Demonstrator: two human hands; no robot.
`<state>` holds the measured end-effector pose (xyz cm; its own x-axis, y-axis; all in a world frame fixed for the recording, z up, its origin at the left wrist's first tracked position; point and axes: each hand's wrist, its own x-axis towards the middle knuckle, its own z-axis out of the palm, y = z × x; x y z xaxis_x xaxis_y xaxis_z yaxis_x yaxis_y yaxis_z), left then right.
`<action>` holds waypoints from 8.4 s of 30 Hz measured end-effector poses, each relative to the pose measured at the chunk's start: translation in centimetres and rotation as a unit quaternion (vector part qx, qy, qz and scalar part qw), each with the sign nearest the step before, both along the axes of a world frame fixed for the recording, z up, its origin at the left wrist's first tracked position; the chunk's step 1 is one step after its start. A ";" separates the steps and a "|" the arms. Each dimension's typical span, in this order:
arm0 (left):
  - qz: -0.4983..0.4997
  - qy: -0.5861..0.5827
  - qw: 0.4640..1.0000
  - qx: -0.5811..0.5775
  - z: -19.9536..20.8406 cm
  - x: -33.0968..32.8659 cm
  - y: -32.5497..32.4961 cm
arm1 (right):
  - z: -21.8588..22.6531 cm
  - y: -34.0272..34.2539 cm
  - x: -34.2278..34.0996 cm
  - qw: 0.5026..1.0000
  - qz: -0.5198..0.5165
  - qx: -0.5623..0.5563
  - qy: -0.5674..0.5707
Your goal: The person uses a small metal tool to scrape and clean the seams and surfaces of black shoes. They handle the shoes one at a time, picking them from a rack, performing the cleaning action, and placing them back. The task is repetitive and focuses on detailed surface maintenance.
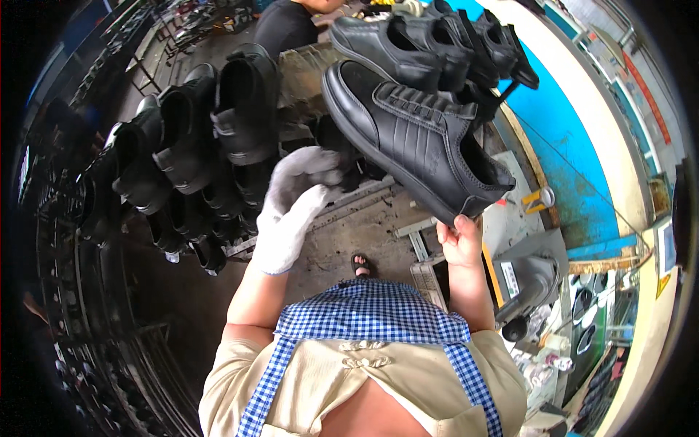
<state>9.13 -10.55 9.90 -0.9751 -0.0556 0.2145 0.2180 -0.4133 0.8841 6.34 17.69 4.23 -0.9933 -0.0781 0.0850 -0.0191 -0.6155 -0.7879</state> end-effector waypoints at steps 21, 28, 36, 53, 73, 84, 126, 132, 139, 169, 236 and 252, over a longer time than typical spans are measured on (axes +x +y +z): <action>0.107 0.180 0.886 -0.414 9.5 1.9 -2.5 | -0.3 -10.5 -1.6 0.940 0.181 0.196 0.211; -0.223 -0.072 0.972 -0.005 6.1 4.3 1.5 | 5.1 -5.1 2.0 0.926 0.073 0.218 0.300; -0.236 -0.177 0.951 0.091 1.8 2.3 4.1 | 6.7 -2.2 2.7 0.823 -0.098 0.438 0.348; -0.155 0.045 0.941 -0.298 -1.2 1.7 4.7 | 12.1 -3.6 4.1 0.331 -0.042 0.778 0.532; -0.214 -0.232 0.948 0.027 -3.1 1.1 6.0 | 2.4 2.4 5.9 0.587 0.138 0.711 0.362; -0.309 0.178 0.877 -0.322 -1.4 0.9 8.8 | -1.6 5.7 8.4 0.973 0.112 0.180 -0.090; -0.250 0.145 0.911 -0.294 -0.2 -1.4 4.8 | 14.7 -1.3 2.3 0.403 0.134 0.737 0.525; -0.275 0.088 0.924 -0.250 -1.4 -1.2 5.1 | 12.6 0.2 1.1 0.570 0.153 0.657 0.468; -0.319 0.048 0.930 -0.179 -2.0 -1.5 5.7 | 10.2 1.3 -0.5 0.744 0.218 0.511 0.370; -0.151 -0.025 0.986 -0.062 -2.9 -0.3 2.4 | 7.6 -1.5 3.5 0.736 -0.059 0.562 0.373; -0.121 -0.038 0.987 -0.102 -1.5 1.2 2.4 | 12.8 -1.2 4.6 0.608 -0.007 0.712 0.352; -0.154 -0.015 0.979 -0.135 -1.0 0.9 3.5 | 12.4 -1.3 4.5 0.627 -0.028 0.688 0.365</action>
<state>10.00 -7.08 8.87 -0.9426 0.2972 0.1524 0.0925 -0.2061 0.9741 10.89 16.35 16.61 -0.7336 -0.5427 0.4089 -0.6746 0.6543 -0.3418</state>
